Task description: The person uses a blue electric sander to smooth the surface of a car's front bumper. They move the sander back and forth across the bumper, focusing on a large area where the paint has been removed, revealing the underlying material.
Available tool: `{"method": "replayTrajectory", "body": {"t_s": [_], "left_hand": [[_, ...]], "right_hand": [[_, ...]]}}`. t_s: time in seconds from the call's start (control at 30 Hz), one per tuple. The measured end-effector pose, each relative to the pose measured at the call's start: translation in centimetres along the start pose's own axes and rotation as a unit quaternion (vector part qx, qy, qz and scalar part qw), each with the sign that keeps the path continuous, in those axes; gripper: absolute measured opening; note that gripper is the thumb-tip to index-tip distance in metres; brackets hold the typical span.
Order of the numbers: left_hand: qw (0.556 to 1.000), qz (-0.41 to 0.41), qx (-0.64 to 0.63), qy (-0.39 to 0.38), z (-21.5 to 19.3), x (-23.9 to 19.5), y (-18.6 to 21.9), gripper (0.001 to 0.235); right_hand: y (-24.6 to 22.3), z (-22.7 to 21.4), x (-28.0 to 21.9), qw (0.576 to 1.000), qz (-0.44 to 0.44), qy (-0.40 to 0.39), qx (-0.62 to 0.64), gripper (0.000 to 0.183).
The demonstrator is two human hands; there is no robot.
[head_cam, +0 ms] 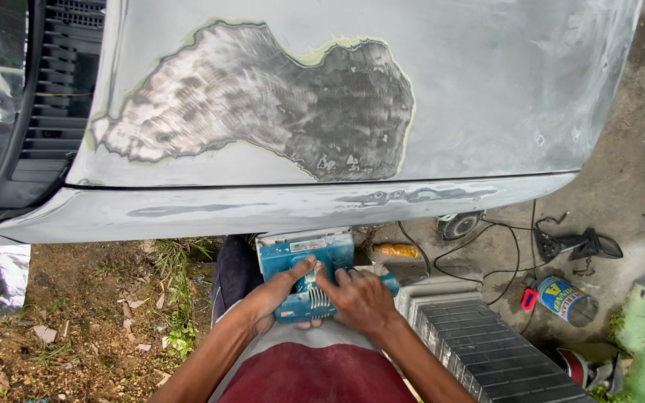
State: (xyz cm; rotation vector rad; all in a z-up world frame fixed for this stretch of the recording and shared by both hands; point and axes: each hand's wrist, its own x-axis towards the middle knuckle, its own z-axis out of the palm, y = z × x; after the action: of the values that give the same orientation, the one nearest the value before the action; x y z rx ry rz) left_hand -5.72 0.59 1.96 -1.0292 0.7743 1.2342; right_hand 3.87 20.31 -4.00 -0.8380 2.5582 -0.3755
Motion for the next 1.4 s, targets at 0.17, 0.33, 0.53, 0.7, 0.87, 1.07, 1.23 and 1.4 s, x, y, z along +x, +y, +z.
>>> {"method": "replayTrajectory", "body": {"t_s": [0.17,0.33,0.53,0.7,0.87,1.07,1.23,1.4], "left_hand": [[0.962,0.087,0.256,0.033,-2.5,-1.7,0.4,0.083],[0.988,0.072,0.133,0.012,-3.4,-4.4,1.9,0.090],[0.994,0.024,0.067,0.086,-4.9,-6.4,3.1,0.085],[0.994,0.072,-0.005,0.080,-3.3,-5.3,2.8,0.045],[0.992,0.044,0.011,0.117,-0.3,-3.3,2.7,0.040],[0.995,0.038,0.038,0.089,4.4,-0.9,3.4,0.044],[0.992,0.083,0.009,0.094,9.7,0.2,3.1,0.075],[0.996,0.092,0.014,0.013,12.5,3.0,2.0,0.077]], "right_hand": [[-2.0,-6.0,2.9,0.984,-0.036,0.133,-0.114,0.033],[-3.0,-7.7,6.1,0.990,-0.046,0.067,-0.112,0.066],[-6.0,-8.2,8.2,0.979,-0.013,0.162,-0.121,0.027],[-5.1,-5.7,6.5,0.983,0.033,0.173,-0.046,0.045],[-3.4,-3.6,3.6,0.984,0.073,0.162,-0.016,0.079],[1.0,-3.8,0.8,0.976,0.111,0.188,0.008,0.068],[5.2,-5.3,-2.2,0.978,0.098,0.183,0.024,0.094],[9.9,-5.1,-4.9,0.993,0.053,0.102,-0.022,0.073]]}}
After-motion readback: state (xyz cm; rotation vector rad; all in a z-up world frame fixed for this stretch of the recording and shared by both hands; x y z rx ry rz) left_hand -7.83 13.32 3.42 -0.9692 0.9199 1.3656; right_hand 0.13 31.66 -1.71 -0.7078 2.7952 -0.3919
